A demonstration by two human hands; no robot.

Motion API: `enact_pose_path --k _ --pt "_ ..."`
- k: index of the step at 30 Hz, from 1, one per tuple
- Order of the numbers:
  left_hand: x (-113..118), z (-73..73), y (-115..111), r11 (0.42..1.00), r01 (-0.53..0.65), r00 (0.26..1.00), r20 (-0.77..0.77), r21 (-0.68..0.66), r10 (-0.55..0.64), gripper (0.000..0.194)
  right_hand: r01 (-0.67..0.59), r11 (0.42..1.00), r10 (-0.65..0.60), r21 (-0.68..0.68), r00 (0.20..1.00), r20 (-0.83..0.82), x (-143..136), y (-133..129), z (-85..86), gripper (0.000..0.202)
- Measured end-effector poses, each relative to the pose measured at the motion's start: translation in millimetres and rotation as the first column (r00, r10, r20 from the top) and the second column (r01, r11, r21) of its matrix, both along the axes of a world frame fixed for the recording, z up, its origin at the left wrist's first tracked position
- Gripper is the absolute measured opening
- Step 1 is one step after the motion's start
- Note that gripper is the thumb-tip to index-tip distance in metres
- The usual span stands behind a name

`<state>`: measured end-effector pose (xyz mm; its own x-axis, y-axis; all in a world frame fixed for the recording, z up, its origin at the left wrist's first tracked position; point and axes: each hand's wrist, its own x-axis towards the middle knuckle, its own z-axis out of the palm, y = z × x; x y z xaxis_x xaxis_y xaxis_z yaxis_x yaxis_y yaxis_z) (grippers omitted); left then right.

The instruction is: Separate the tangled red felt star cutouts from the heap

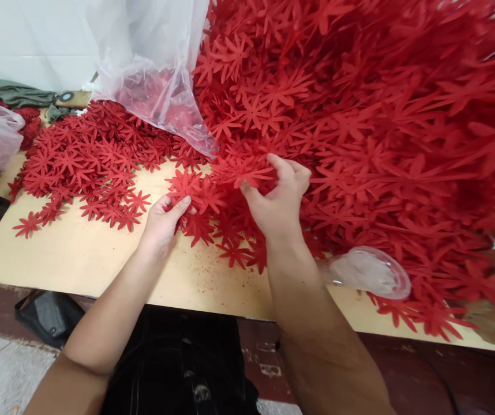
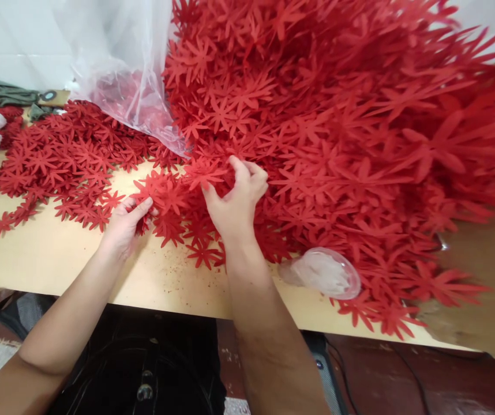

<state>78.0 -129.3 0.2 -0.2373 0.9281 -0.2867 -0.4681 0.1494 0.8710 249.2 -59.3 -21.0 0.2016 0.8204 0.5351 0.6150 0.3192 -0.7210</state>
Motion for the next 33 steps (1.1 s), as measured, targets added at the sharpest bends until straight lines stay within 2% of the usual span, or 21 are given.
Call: enact_pose_path --k 2,3,6,8,10,12,13,14,15,19,21,24,28,33 --pt "1.3 -0.7 -0.2 1.0 0.011 1.0 -0.015 0.003 -0.011 0.023 0.004 0.999 -0.007 0.034 0.998 0.066 -5.0 -6.7 5.9 0.048" --pt "2.0 -1.5 -0.2 1.0 0.02 1.0 -0.017 0.015 -0.02 0.023 -0.031 0.999 0.028 0.038 0.997 0.073 -8.6 -11.0 8.8 0.043" --pt "4.4 -4.3 0.5 0.996 0.056 0.998 0.008 0.064 -0.056 0.022 -0.256 0.967 0.256 0.015 0.967 -0.003 -22.2 -23.2 13.5 0.034" --pt "6.2 -5.7 0.9 0.994 0.07 0.997 0.033 0.085 -0.073 0.021 -0.439 0.897 0.433 -0.045 0.895 -0.107 -32.2 -28.0 12.6 0.032" --pt "7.8 -6.5 0.8 0.993 0.078 0.996 0.044 0.092 -0.082 0.021 -0.595 0.789 0.551 -0.153 0.795 -0.254 -40.9 -29.6 10.0 0.023" --pt "8.6 -7.1 -0.1 0.991 0.087 0.995 0.044 0.098 -0.091 0.02 -0.688 0.687 0.578 -0.235 0.713 -0.397 -46.6 -29.1 7.5 0.016" --pt "8.6 -7.4 -0.6 0.99 0.096 0.994 0.04 0.102 -0.1 0.019 -0.708 0.659 0.569 -0.256 0.691 -0.446 -48.0 -28.1 6.7 0.017" --pt "8.1 -7.6 -1.2 0.989 0.102 0.994 0.037 0.105 -0.107 0.018 -0.706 0.658 0.551 -0.264 0.689 -0.471 -48.2 -26.7 6.3 0.019" --pt "7.2 -7.7 -1.7 0.989 0.109 0.993 0.03 0.103 -0.113 0.018 -0.684 0.681 0.527 -0.261 0.706 -0.474 -47.4 -24.6 6.2 0.02" --pt "0.5 -6.5 -2.6 0.99 0.132 0.991 -0.039 0.057 -0.13 0.015 -0.487 0.849 0.377 -0.202 0.829 -0.414 -34.0 -9.8 6.4 0.026" --pt "-2.1 -4.7 -2.7 0.991 0.129 0.991 -0.047 0.042 -0.127 0.012 -0.398 0.903 0.31 -0.163 0.864 -0.396 -24.2 1.0 6.2 0.026" --pt "-2.3 -1.6 -3.3 0.994 0.107 0.994 0.03 0.03 -0.108 0.014 -0.331 0.935 0.273 -0.13 0.901 -0.336 -11.9 17.9 6.5 0.023" --pt "0.1 -0.7 -2.8 0.992 0.124 0.987 0.1 0.027 -0.126 0.024 -0.265 0.954 0.245 -0.139 0.958 -0.146 -4.8 32.8 9.9 0.025" --pt "-2.4 -4.3 1.8 0.995 0.103 0.994 0.036 -0.013 -0.102 0.01 -0.097 0.992 0.107 -0.081 0.985 0.132 0.9 38.6 17.0 0.039"
